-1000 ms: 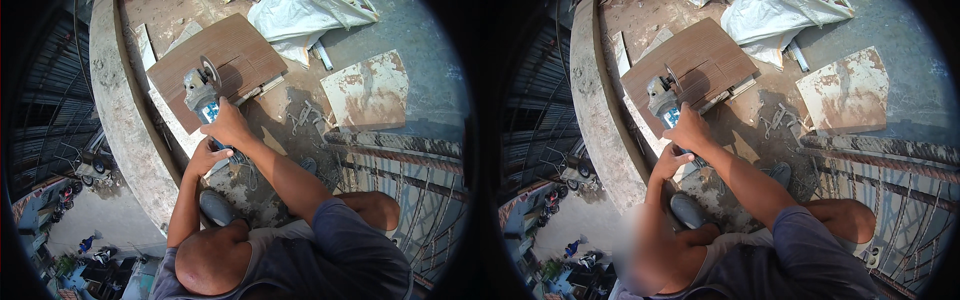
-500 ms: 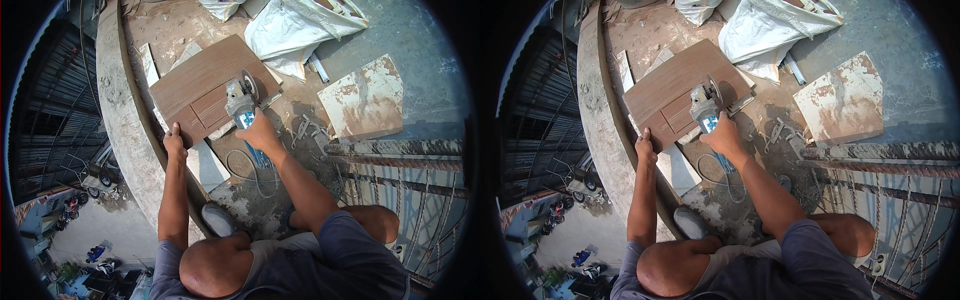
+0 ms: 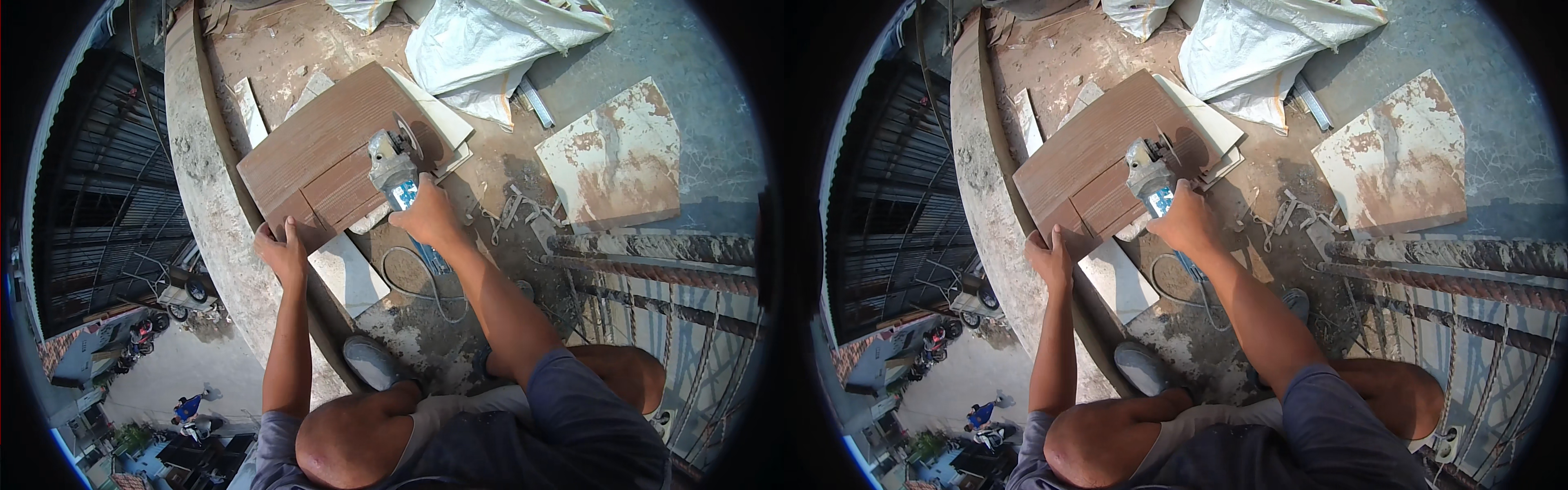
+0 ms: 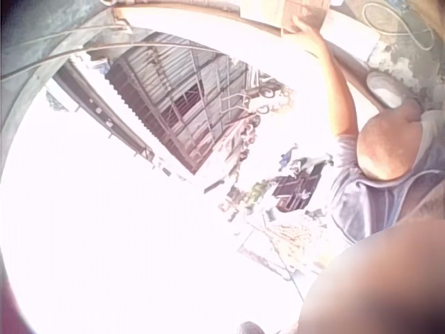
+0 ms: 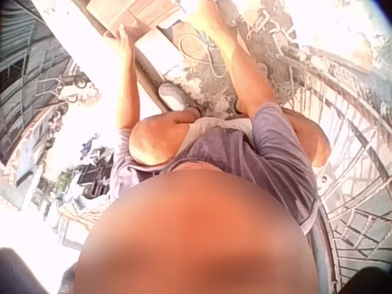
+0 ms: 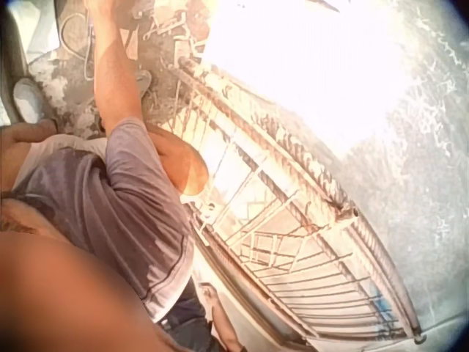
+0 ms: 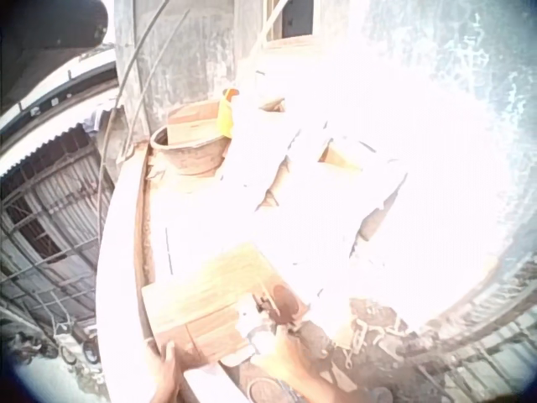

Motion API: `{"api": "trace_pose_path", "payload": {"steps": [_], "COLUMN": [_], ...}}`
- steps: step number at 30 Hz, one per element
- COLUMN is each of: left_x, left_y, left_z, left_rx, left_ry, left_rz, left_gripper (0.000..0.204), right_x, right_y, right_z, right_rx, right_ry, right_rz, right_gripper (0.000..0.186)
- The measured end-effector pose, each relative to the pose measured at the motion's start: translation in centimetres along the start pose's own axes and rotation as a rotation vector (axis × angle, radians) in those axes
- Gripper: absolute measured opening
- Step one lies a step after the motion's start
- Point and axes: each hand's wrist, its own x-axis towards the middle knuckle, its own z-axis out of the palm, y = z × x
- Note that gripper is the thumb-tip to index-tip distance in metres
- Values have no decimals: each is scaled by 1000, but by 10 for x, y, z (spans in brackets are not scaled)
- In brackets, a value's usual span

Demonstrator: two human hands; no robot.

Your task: Cutting a rectangular hole in a ceramic tile using an angle grinder.

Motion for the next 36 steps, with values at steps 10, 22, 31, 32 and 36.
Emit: {"api": "trace_pose_path", "payload": {"steps": [10, 22, 31, 32, 36], "left_x": [-19, -17, -18, -19, -20], "left_y": [111, 109, 116, 116, 120], "left_z": [55, 74, 67, 67, 65], "left_rx": [-869, -811, -746, -745, -717], "left_ry": [-835, -802, -788, -796, -784], "left_rz": [-289, -271, -220, -202, -230], "left_gripper": [74, 76, 73, 72, 73], "right_x": [17, 26, 27, 27, 28], "right_y": [-30, -21, -21, -21, -18], "right_z": [28, 24, 31, 32, 34], "right_rx": [89, 117, 125, 124, 119], "right_ry": [-117, -127, -101, -103, -86], "right_rz": [-104, -50, -52, -53, -65], "right_gripper": [46, 37, 38, 38, 37]}}
